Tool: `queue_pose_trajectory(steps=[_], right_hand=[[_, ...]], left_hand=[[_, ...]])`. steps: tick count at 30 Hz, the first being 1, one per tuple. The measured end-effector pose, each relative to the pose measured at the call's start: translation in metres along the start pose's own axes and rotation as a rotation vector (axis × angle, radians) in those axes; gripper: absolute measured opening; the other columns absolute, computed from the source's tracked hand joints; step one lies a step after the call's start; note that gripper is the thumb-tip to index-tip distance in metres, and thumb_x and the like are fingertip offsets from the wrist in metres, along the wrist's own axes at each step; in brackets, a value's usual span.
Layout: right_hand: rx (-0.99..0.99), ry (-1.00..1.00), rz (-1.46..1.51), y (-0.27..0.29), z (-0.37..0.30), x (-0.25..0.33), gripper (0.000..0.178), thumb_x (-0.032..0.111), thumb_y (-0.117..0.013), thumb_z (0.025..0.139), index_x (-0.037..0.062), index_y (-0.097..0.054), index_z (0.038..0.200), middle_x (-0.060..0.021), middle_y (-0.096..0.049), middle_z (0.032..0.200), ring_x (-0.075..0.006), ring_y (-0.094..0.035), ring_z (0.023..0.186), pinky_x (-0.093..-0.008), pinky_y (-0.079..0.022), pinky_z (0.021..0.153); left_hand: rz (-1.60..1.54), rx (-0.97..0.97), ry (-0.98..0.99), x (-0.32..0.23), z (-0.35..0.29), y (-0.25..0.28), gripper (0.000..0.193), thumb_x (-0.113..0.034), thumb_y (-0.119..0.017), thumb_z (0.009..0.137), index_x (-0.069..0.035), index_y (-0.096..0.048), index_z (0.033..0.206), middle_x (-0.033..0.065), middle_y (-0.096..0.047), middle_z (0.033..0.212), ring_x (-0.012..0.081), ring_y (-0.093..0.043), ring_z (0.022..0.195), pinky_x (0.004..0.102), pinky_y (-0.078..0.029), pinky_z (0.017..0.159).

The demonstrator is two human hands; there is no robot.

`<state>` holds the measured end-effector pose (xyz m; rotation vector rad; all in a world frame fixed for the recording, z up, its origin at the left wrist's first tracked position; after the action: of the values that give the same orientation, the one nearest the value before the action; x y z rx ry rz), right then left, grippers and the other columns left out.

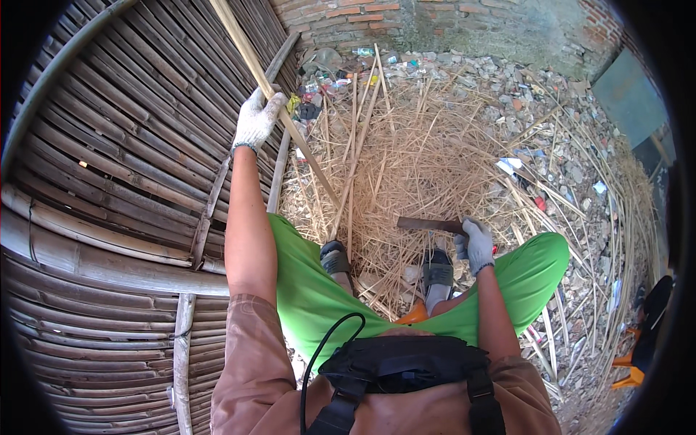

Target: The person whittles a long bamboo stick using a machete, removing thin shavings from the surface and ends.

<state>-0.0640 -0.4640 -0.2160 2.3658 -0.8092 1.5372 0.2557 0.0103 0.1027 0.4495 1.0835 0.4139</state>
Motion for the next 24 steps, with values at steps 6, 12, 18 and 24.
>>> queue_pose_trajectory(steps=[6, 12, 18, 24], right_hand=[[0.01, -0.004, 0.0, -0.001, -0.001, 0.001, 0.033, 0.027, -0.064, 0.104, 0.0086, -0.07, 0.13, -0.0046, -0.069, 0.073, -0.0136, -0.058, 0.048, -0.0308, -0.046, 0.04], [0.014, 0.002, 0.004, 0.0, 0.002, -0.001, 0.033, 0.027, -0.065, 0.104, 0.0092, -0.07, 0.131, -0.0046, -0.07, 0.074, -0.0134, -0.059, 0.049, -0.0307, -0.046, 0.04], [0.006, -0.017, -0.045, 0.0, 0.002, -0.002, 0.039, 0.032, -0.061, 0.106, 0.0119, -0.067, 0.139, -0.006, -0.07, 0.072, -0.0153, -0.059, 0.046, -0.0321, -0.049, 0.04], [0.006, -0.028, -0.045, 0.001, 0.003, -0.004, 0.038, 0.032, -0.061, 0.106, 0.0126, -0.068, 0.138, -0.006, -0.07, 0.072, -0.0151, -0.059, 0.046, -0.032, -0.049, 0.04]], left_hand=[[-0.011, -0.059, -0.025, -0.016, -0.006, 0.006, 0.036, -0.03, -0.072, 0.105, -0.002, -0.069, 0.127, 0.004, -0.075, 0.1, 0.0125, -0.066, 0.09, 0.0312, -0.056, 0.085], [-0.053, -0.109, -0.08, -0.018, -0.003, 0.01, 0.037, -0.031, -0.072, 0.106, 0.0, -0.07, 0.126, 0.0052, -0.077, 0.102, 0.0131, -0.069, 0.092, 0.0314, -0.056, 0.086], [-0.069, -0.152, -0.073, -0.017, -0.003, 0.014, 0.037, -0.03, -0.072, 0.107, 0.002, -0.07, 0.125, 0.0064, -0.078, 0.103, 0.014, -0.07, 0.095, 0.0315, -0.056, 0.087], [-0.11, -0.165, -0.021, -0.02, -0.006, 0.015, 0.038, -0.03, -0.071, 0.107, 0.003, -0.07, 0.126, 0.0085, -0.079, 0.105, 0.0144, -0.071, 0.096, 0.032, -0.057, 0.088]])
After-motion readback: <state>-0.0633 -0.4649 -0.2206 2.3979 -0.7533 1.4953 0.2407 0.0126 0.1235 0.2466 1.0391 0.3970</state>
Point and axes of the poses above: each hand's wrist, its own z-axis towards the middle knuckle, its own y-axis out of the back of the hand, x = y × z, the point moved 7 cm from there along z, towards the middle knuckle
